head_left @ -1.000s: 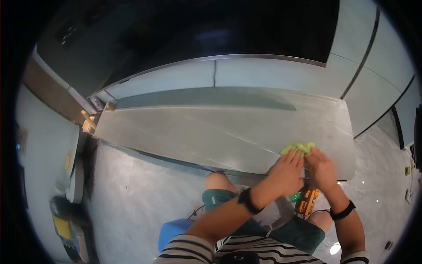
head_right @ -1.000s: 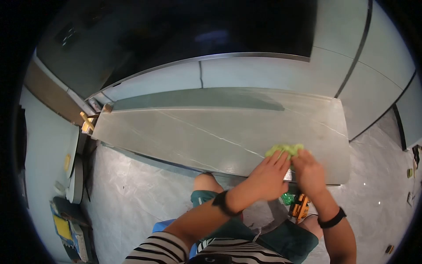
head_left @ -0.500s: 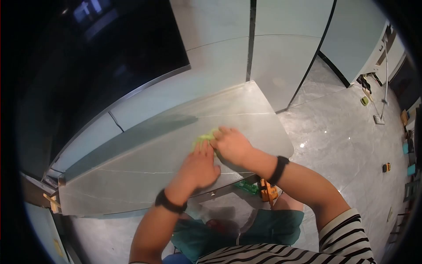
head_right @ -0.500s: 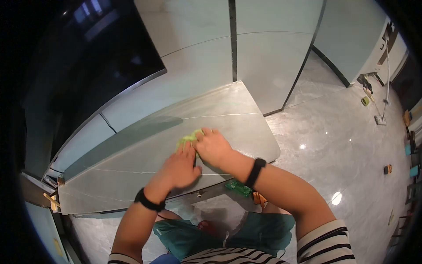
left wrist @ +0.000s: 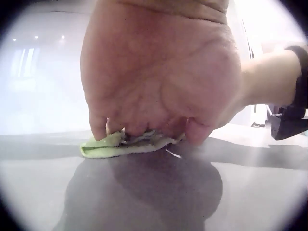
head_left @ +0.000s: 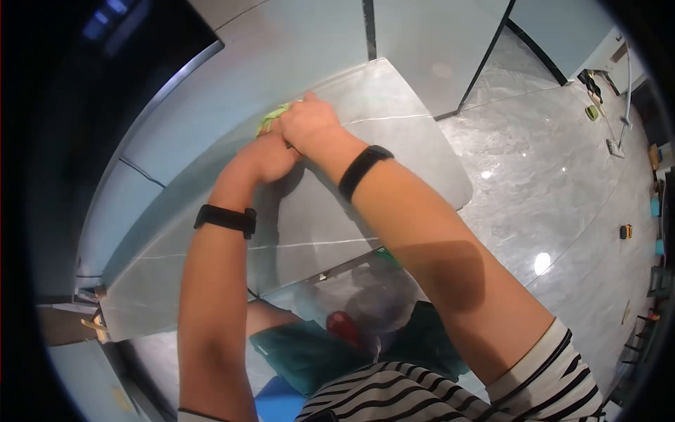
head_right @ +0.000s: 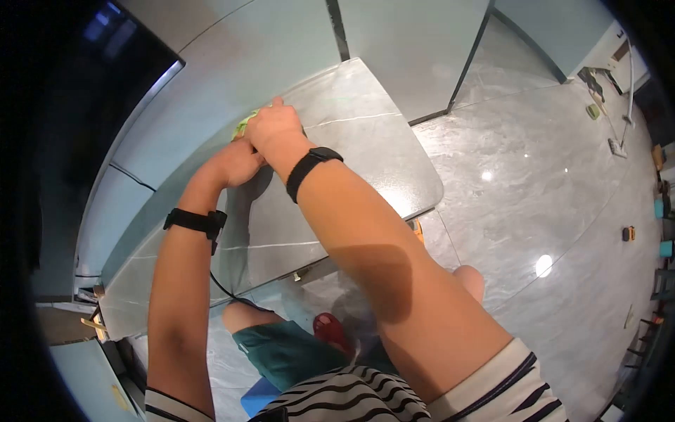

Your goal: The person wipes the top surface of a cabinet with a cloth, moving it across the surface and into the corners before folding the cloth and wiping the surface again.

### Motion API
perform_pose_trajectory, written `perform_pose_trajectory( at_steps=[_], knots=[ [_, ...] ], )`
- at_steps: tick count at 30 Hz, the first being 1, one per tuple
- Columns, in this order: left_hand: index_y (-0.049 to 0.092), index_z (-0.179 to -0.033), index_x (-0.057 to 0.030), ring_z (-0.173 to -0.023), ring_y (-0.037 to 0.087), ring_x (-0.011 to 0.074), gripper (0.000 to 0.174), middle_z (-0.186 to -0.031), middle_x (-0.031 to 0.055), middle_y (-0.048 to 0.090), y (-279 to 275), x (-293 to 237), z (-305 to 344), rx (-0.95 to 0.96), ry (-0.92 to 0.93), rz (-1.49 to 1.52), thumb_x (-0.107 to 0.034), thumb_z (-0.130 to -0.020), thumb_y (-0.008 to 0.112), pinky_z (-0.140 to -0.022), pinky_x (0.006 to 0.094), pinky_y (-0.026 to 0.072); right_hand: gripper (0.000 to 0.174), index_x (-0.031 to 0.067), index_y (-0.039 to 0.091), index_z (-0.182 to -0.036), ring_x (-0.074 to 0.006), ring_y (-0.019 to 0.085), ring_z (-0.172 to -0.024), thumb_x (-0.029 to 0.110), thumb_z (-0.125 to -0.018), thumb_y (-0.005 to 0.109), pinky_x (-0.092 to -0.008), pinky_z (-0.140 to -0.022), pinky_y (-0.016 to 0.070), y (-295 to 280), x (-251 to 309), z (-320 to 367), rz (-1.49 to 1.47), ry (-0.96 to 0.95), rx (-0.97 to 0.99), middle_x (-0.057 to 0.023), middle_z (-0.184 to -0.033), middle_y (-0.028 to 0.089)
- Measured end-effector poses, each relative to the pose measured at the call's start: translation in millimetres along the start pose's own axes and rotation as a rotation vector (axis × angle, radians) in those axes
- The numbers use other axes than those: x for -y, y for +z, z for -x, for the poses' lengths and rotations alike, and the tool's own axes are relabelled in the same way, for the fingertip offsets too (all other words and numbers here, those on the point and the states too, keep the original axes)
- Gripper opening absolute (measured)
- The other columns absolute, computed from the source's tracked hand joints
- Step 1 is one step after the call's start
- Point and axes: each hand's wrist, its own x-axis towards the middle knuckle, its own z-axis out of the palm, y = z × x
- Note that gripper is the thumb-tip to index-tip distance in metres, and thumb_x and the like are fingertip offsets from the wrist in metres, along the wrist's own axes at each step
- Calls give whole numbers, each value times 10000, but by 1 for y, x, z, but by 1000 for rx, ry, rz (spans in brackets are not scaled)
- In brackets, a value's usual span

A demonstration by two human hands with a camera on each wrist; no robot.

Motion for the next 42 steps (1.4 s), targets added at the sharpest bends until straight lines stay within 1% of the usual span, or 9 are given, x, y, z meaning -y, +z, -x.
perform_pose_trajectory(
  at_steps=[6,9,12,13,18,27,32,35,42],
  knots=[
    [424,-1406,-42,-1291,480,368,658,-1395,195,514,10,-9,17,-247,57,96,-349,-851,601,-1057,435,402,215,147,752,-974,-274,603,-1076,239,-786,701,-366,-853,519,-15,-12,14,32,-117,14,-76,-1081,704],
    [439,-1380,-26,-1257,496,384,667,-1337,212,531,32,6,42,-173,393,263,-299,-800,622,-1049,439,411,175,135,739,-898,-278,641,-981,197,-743,686,-406,-810,514,-3,-12,45,-14,-215,-42,-110,-1008,703],
    [462,-1353,0,-1236,500,406,668,-1339,243,507,70,-6,117,-232,336,22,-312,-788,633,-1039,455,412,162,97,714,-870,-288,645,-959,136,-757,604,-405,-792,525,24,-2,116,-60,-416,-319,-119,-925,671],
    [470,-1355,-6,-1253,496,400,664,-1386,247,482,85,-10,142,-275,361,-97,-327,-798,632,-1038,459,407,200,61,694,-913,-289,626,-979,135,-758,592,-383,-752,540,11,6,145,-86,-413,-133,-130,-983,652],
    [435,-1359,89,-1368,365,446,734,-1451,304,398,130,-30,208,-278,282,-179,-367,-820,637,-1127,511,304,208,32,665,-904,-269,578,-959,150,-748,596,-351,-689,555,3,19,203,-190,-534,-121,-119,-1022,602],
    [398,-1391,59,-1363,361,441,710,-1447,311,390,104,13,122,-508,172,-168,-351,-847,597,-1090,493,361,127,59,699,-832,-281,629,-961,121,-751,622,-387,-726,569,19,29,92,-97,-438,-237,-99,-927,672],
    [440,-1403,-112,-1345,402,352,655,-1516,143,373,34,-4,105,-93,-115,-15,-363,-820,601,-1051,445,412,207,112,743,-989,-292,627,-1087,204,-834,642,-381,-849,552,-13,55,54,38,-202,102,-122,-1061,706],
    [443,-1395,-63,-1340,425,345,691,-1463,156,433,82,25,98,-424,122,-64,-428,-829,596,-1068,446,409,209,109,749,-982,-299,635,-1078,212,-828,652,-390,-856,555,-8,48,70,51,-208,63,-113,-1084,708],
    [460,-1408,-82,-1268,472,359,671,-1425,166,456,82,41,97,-295,165,-42,-319,-792,582,-1060,423,404,182,161,752,-948,-309,680,-977,215,-835,620,-413,-840,551,1,47,61,124,-292,62,-146,-987,717]
  ],
)
